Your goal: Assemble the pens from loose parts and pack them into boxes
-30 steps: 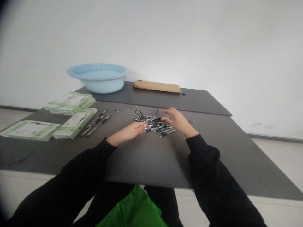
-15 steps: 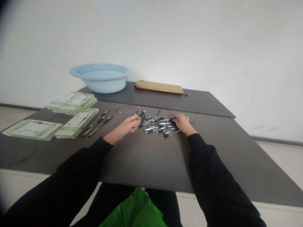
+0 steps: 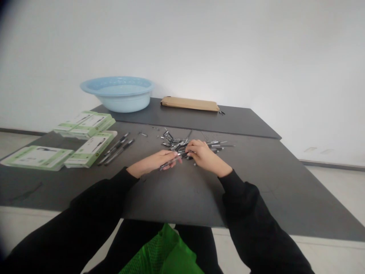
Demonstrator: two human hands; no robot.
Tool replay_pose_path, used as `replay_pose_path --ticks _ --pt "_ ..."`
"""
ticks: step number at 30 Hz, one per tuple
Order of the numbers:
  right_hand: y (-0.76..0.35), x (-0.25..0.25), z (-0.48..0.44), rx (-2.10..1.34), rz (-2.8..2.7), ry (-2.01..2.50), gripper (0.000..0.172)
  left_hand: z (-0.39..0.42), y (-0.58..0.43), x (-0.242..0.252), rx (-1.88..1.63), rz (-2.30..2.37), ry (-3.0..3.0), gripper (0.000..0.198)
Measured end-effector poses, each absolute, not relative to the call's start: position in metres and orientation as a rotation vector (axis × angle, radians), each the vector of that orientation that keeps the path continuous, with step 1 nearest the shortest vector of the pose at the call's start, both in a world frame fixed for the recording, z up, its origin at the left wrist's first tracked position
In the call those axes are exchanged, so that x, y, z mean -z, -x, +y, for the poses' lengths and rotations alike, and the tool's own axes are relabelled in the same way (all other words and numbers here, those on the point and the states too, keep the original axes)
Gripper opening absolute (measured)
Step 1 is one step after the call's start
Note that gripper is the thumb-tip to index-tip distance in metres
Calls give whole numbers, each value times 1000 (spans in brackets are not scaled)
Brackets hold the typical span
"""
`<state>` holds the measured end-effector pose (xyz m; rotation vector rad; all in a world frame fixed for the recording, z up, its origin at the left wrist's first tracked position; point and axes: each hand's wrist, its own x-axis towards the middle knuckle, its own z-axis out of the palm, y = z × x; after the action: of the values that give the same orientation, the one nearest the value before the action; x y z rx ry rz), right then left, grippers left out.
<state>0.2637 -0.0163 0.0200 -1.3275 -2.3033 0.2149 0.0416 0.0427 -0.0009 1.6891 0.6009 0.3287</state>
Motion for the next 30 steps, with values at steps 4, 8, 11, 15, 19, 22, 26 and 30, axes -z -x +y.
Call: replay_pose_path --ticks 4,8,11,15,19,22,26,30 --pt "-257 -16 -15 -136 -2360 1349 23 36 -42 0 -237 506 -1644 39" --pt "-281 -17 -9 -73 -2223 1396 22 33 -46 7 -222 510 -1480 30" --pt "-333 -13 -3 131 -1915 1709 28 32 -48 9 -288 499 -1410 20" --pt "-409 7 -2 222 -1675 2155 23 31 -45 4 -332 472 -1393 25" --pt "-438 29 -1 87 -1695 2321 25 32 -44 0 -314 467 -1400 27" --pt "-438 40 1 143 -1722 2287 20 34 -45 2 -368 471 -1391 25" --pt "-442 40 -4 250 -1700 2253 19 38 -46 3 -459 455 -1304 14" --pt "-437 14 -16 355 -1597 2134 22 36 -46 -1 -515 492 -1212 12"
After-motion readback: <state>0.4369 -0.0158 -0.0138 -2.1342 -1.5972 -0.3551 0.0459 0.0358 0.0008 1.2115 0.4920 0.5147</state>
